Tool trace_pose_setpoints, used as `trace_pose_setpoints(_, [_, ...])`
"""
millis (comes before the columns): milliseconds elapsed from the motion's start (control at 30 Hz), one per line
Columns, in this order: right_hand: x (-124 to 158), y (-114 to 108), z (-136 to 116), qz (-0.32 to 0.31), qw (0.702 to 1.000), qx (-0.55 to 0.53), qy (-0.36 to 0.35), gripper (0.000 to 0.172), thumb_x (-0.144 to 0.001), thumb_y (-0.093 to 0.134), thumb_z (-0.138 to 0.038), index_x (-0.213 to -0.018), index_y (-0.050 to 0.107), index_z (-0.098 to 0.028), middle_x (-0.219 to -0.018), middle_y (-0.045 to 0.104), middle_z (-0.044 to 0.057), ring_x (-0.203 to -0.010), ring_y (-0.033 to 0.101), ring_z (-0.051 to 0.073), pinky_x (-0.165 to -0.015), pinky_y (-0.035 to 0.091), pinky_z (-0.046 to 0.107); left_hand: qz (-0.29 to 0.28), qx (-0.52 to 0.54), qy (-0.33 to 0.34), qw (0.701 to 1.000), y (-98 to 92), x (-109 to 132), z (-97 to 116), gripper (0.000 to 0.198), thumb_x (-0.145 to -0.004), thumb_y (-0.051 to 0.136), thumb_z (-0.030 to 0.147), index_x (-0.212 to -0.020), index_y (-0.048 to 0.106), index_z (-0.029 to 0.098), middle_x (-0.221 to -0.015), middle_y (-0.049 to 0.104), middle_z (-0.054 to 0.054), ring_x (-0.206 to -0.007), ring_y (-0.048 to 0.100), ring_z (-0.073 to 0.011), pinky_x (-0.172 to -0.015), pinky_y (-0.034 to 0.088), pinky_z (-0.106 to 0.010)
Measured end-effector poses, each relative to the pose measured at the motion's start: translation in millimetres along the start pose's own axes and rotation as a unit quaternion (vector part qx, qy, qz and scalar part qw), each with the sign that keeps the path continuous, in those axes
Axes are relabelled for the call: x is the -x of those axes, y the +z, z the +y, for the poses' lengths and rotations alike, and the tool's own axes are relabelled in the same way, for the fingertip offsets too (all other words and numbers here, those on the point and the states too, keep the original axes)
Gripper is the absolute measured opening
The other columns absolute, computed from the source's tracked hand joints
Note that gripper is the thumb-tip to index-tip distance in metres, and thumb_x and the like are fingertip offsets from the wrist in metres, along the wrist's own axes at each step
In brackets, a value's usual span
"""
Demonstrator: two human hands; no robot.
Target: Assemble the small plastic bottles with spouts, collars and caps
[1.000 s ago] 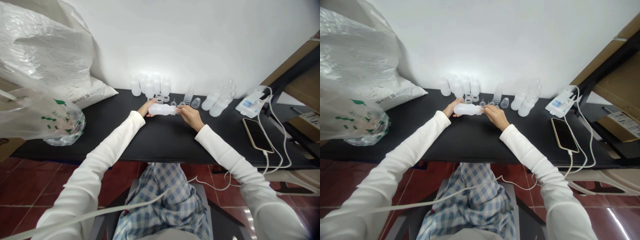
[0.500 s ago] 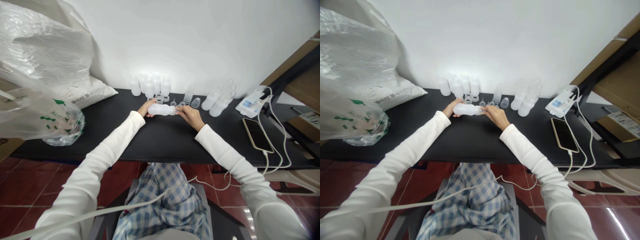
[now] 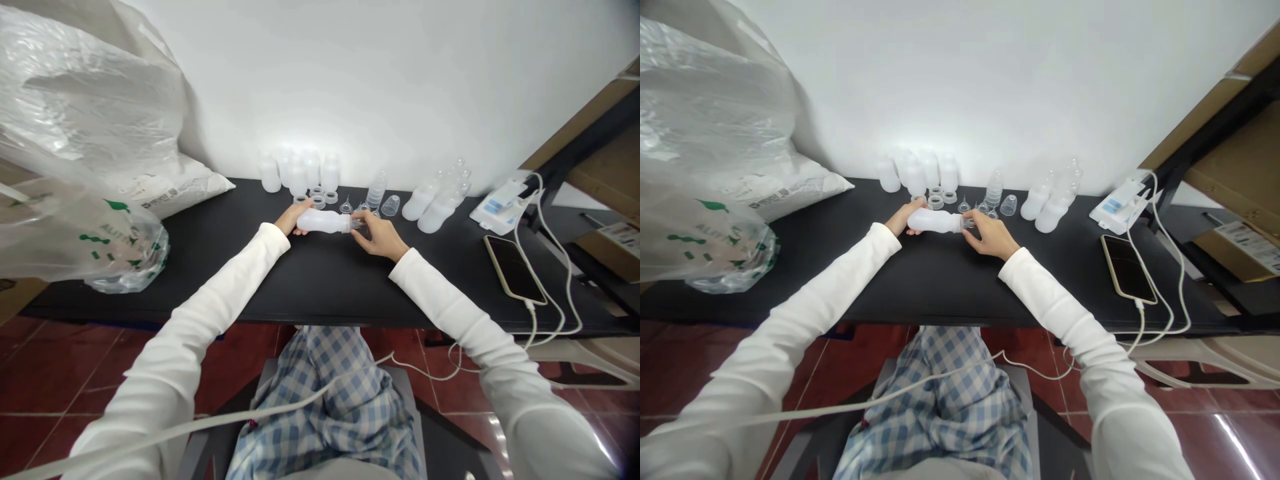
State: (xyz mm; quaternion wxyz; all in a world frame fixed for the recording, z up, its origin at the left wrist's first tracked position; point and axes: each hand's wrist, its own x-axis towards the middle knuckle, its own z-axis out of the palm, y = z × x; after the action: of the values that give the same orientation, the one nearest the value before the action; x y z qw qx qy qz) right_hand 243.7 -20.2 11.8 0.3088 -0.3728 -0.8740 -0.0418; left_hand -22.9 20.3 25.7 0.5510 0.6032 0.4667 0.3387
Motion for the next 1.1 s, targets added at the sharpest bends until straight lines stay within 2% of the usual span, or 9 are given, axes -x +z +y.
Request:
trace_pose_setpoints(200, [0,6,0,0.017,0.999,-0.026,0.018,0.038,-0.094,0.061,-0.053,-0.114,0.056,-0.021,-0.105,0.075,0.008,-0.080,0.073,0.020,-0.069,0.055,0.030,0.002,-0.012,-0.005,1.000,1.2,-1,1,0.054,-0.098,0.038,0.061,-0.076,0.057,0.015,-0.036,0.051,-0.002,-0.025,0.038,-0.0090,-0.031,0.024,-0.020])
trace_pose_setpoints(400, [-1,12,5,0.017,0.999,-0.031,-0.034,0.021,-0.098,0.058,-0.041,-0.105,0.054,-0.023,-0.123,0.070,0.013,-0.101,0.072,0.023,-0.081,0.059,0.035,-0.002,-0.008,0.004,1.000,-1.3,-6,-7,0.056,-0.096,0.039,0.066,-0.078,0.058,0.016,-0.036,0.052,-0.001,-0.026,0.037,-0.0089,-0.031,0.023,-0.020])
trace_pose_setpoints(633, [-1,12,5,0.025,0.998,0.005,-0.059,0.013,-0.102,0.047,-0.031,-0.099,0.055,-0.022,-0.124,0.069,0.015,-0.108,0.071,0.023,-0.084,0.060,0.036,-0.014,0.000,0.004,1.000,-0.1,-3,-3,0.059,-0.094,0.040,0.069,-0.075,0.056,0.016,-0.036,0.052,-0.002,-0.024,0.036,-0.0087,-0.030,0.021,-0.020])
trace_pose_setpoints(733, [0,13,5,0.032,0.998,0.000,-0.058,0.016,-0.103,0.045,-0.032,-0.096,0.055,-0.022,-0.123,0.070,0.015,-0.107,0.071,0.022,-0.084,0.060,0.036,-0.019,0.003,0.003,1.000,0.1,-3,-3,0.059,-0.094,0.039,0.069,-0.075,0.056,0.016,-0.035,0.052,-0.003,-0.024,0.036,-0.0086,-0.030,0.021,-0.020])
trace_pose_setpoints(800, [0,13,5,0.029,0.998,-0.018,-0.046,0.019,-0.102,0.049,-0.040,-0.096,0.054,-0.022,-0.122,0.070,0.014,-0.103,0.071,0.022,-0.082,0.060,0.035,-0.021,0.004,0.002,1.000,-0.1,-5,-4,0.059,-0.094,0.039,0.069,-0.075,0.056,0.015,-0.035,0.052,-0.002,-0.024,0.036,-0.0087,-0.030,0.021,-0.020])
trace_pose_setpoints(967, [2,15,6,0.027,0.996,-0.074,0.043,0.042,-0.090,0.063,-0.062,-0.100,0.053,-0.023,-0.102,0.072,0.008,-0.074,0.069,0.019,-0.069,0.058,0.033,-0.021,0.001,0.002,1.000,-1.2,-9,-10,0.063,-0.091,0.044,0.073,-0.081,0.061,0.013,-0.038,0.054,-0.002,-0.026,0.039,-0.0086,-0.030,0.024,-0.020])
trace_pose_setpoints(1100, [2,15,7,0.024,0.991,-0.088,0.096,0.050,-0.088,0.064,-0.065,-0.112,0.055,-0.023,-0.097,0.072,0.006,-0.076,0.069,0.021,-0.071,0.057,0.035,-0.024,0.002,0.018,1.000,-2.4,-10,-13,0.065,-0.088,0.049,0.075,-0.091,0.065,0.012,-0.040,0.057,-0.001,-0.027,0.038,-0.0076,-0.031,0.023,-0.020])
